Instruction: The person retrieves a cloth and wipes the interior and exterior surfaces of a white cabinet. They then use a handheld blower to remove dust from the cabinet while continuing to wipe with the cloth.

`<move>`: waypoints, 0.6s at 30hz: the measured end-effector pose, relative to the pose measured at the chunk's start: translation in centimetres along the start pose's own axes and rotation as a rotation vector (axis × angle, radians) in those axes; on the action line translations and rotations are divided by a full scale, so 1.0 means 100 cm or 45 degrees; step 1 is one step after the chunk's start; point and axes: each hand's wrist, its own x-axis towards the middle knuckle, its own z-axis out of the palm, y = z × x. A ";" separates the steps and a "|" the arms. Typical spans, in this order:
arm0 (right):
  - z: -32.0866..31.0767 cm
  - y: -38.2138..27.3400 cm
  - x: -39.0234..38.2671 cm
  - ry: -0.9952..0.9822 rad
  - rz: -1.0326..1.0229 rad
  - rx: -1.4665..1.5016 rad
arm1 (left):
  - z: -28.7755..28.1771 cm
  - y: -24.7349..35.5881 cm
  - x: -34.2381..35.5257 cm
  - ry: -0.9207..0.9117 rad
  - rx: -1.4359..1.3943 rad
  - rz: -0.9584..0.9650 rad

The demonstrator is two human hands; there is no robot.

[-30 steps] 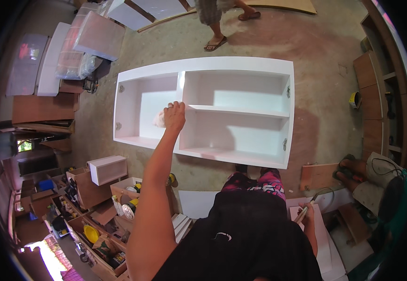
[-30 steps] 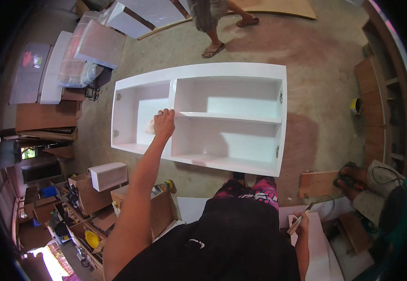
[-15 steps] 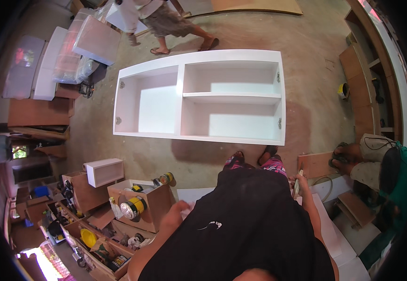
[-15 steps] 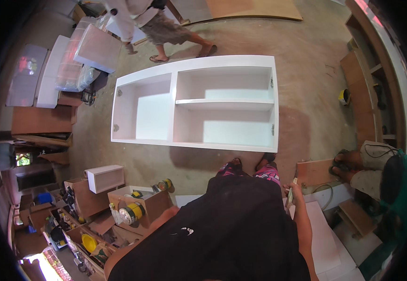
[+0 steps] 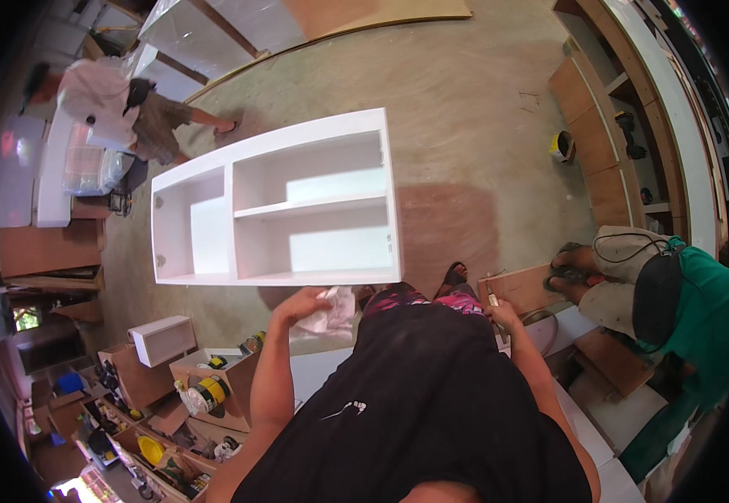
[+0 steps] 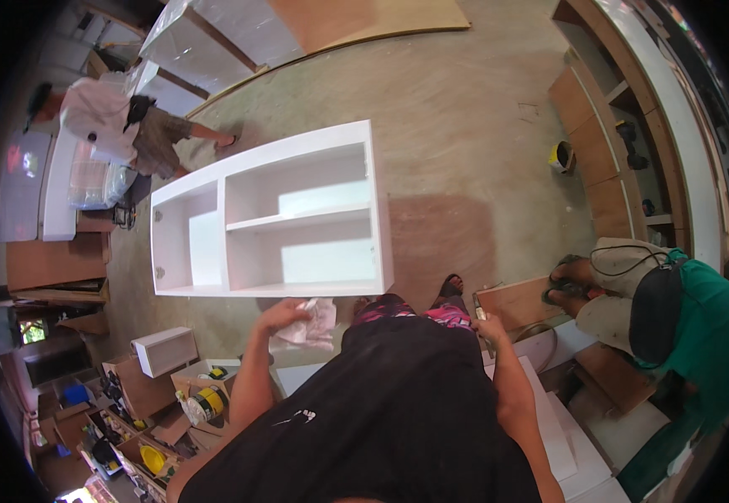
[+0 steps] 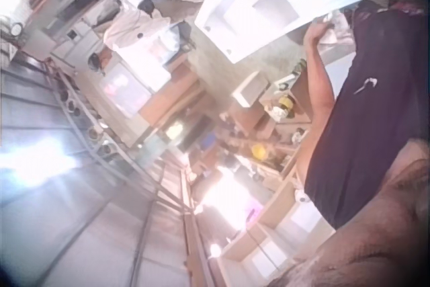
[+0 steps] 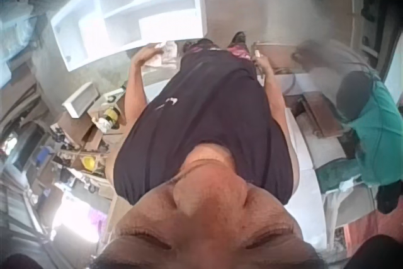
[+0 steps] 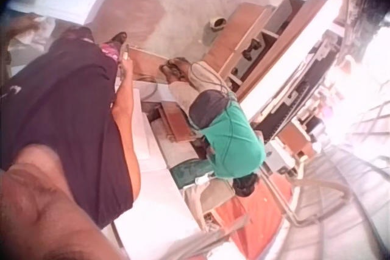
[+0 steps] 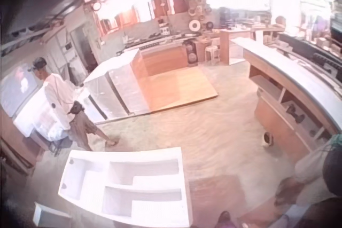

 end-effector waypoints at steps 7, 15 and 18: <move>-0.121 -0.055 0.028 -0.211 0.050 0.159 | 0.089 0.198 0.084 -0.008 -0.323 0.251; -0.186 -0.122 0.093 -0.389 0.146 0.057 | 0.099 0.271 0.174 0.177 -0.482 0.128; -0.214 -0.102 0.146 -0.652 0.365 0.140 | 0.087 0.320 0.227 0.144 -0.616 0.117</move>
